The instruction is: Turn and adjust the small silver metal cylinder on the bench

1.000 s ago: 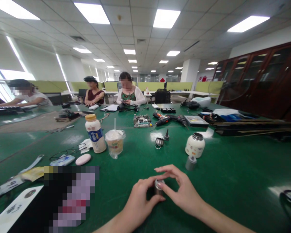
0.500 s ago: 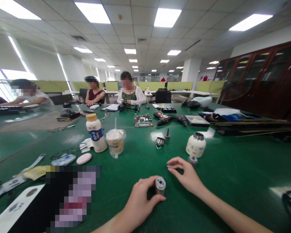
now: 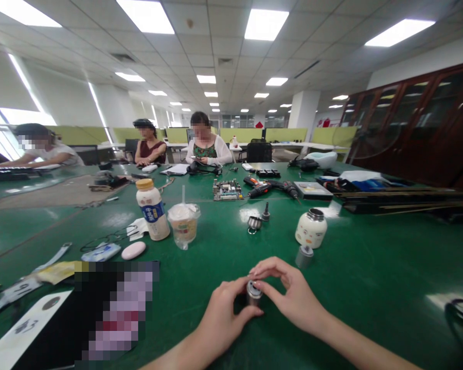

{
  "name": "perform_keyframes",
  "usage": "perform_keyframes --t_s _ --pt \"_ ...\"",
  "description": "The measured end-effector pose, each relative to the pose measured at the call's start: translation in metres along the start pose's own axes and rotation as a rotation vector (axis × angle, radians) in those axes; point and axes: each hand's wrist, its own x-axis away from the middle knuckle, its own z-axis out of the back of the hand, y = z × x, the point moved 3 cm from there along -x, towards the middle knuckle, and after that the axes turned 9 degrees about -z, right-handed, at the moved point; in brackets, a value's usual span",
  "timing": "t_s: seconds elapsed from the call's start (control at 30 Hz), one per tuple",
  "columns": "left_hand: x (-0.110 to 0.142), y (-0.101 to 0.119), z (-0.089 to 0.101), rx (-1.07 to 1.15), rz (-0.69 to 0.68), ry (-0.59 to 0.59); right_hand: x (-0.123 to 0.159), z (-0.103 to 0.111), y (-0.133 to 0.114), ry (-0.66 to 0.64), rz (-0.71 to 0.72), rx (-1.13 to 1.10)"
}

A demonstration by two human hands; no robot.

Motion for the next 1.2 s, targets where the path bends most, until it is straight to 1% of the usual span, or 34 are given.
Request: perform_keyframes --t_s 0.1,0.13,0.27,0.33,0.4,0.5,0.57,0.6,0.7,0.77,0.8,0.87,0.93,1.0,1.07,1.13,1.2 --pt "0.000 -0.001 0.000 0.008 -0.006 -0.002 0.001 -0.001 -0.001 -0.024 0.001 0.032" --pt "0.000 -0.001 0.000 0.011 -0.007 -0.004 0.001 0.000 -0.001 -0.012 0.005 0.048" --pt "0.000 0.000 0.000 0.012 0.006 -0.005 0.000 0.008 -0.002 0.156 0.034 0.063" --pt "0.000 0.000 0.000 0.005 0.014 -0.001 0.001 0.010 -0.002 0.190 0.062 0.044" --pt "-0.001 0.001 0.000 0.007 0.011 0.000 0.002 0.007 -0.002 0.145 0.069 0.051" --pt "-0.001 0.002 0.000 0.011 0.001 0.001 0.004 -0.001 -0.002 0.055 0.043 0.073" --pt "0.000 0.001 0.001 0.006 0.002 -0.002 0.003 -0.003 -0.002 0.060 0.042 0.046" --pt "0.000 0.001 0.001 0.002 0.008 -0.003 0.001 -0.001 -0.001 0.088 0.049 0.021" --pt "0.000 0.000 0.001 -0.003 0.026 -0.008 -0.008 0.015 0.010 0.205 0.051 -0.032" --pt "0.000 0.000 0.001 -0.005 0.031 -0.011 -0.016 0.027 0.024 0.233 0.004 0.026" --pt "0.000 0.001 0.001 -0.007 0.033 -0.012 -0.019 0.032 0.032 0.215 -0.034 0.062" --pt "-0.001 0.002 0.002 -0.011 0.041 -0.008 -0.024 0.037 0.046 0.131 -0.109 0.129" --pt "-0.001 0.002 0.002 -0.013 0.048 -0.007 -0.025 0.040 0.052 0.109 -0.137 0.148" --pt "-0.001 0.002 0.002 -0.016 0.050 -0.007 -0.022 0.038 0.045 0.141 -0.108 0.104" --pt "-0.001 0.002 0.002 -0.021 0.046 -0.008 -0.018 0.032 0.031 0.163 -0.042 0.027" --pt "0.000 0.002 0.002 -0.021 0.031 -0.010 -0.012 0.022 0.014 0.129 0.009 -0.032" --pt "0.000 0.002 0.001 -0.014 0.015 -0.010 -0.005 0.011 0.002 0.072 0.031 -0.037"
